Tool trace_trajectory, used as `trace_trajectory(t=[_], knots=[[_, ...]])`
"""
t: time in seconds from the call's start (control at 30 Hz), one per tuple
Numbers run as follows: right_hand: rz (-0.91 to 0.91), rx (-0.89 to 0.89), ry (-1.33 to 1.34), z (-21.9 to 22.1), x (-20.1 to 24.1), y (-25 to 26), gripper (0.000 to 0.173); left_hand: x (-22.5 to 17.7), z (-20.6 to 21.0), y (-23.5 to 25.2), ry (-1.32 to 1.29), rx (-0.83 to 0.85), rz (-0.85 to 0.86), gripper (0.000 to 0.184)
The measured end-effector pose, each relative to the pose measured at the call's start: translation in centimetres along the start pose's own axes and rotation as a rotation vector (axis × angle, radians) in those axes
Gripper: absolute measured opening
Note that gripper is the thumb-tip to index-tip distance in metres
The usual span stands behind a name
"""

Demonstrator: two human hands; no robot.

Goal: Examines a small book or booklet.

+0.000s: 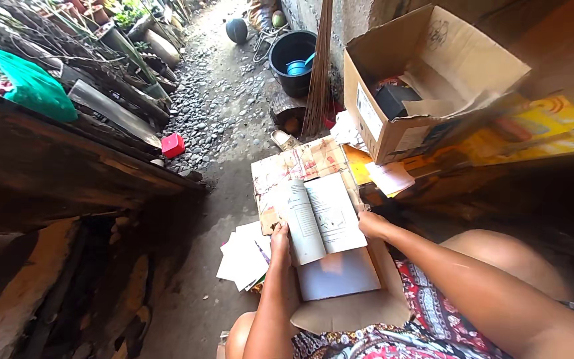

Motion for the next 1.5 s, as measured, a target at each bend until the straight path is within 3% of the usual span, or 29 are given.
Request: trace_trajectory(t=[0.4, 0.8, 1.0, 1.5], knots=[[0.048, -0.031, 0.067, 0.2, -0.1, 0.4, 0.038, 0.8, -2.5, 0.6, 0.025, -0.061, -0.036, 0.04], [0.02, -0.036, 0.044, 0.2, -0.1, 0.7, 0.042, 0.0, 0.1, 0.3, -0.037, 0.047, 0.029, 0.033], [0.01, -0.039, 0.075, 0.0, -0.1, 0.4, 0.047, 0.1, -0.4, 0.6, 0.008, 0.004, 0.023, 0.038], [0.009, -0.072, -0.101, 0.0, 0.8, -0.6, 0.047, 0.3, -2.4, 0.3, 0.002, -0.075, -0.016, 0.033]])
Point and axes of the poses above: each hand's wrist, its own y-axis towards the middle knuckle, its own z-axis out of the palm, x = y × z, the point moved 8 cm from there along y, towards the middle knuckle, and after that the axes turned 7 degrees about y, right-handed, at the moved point
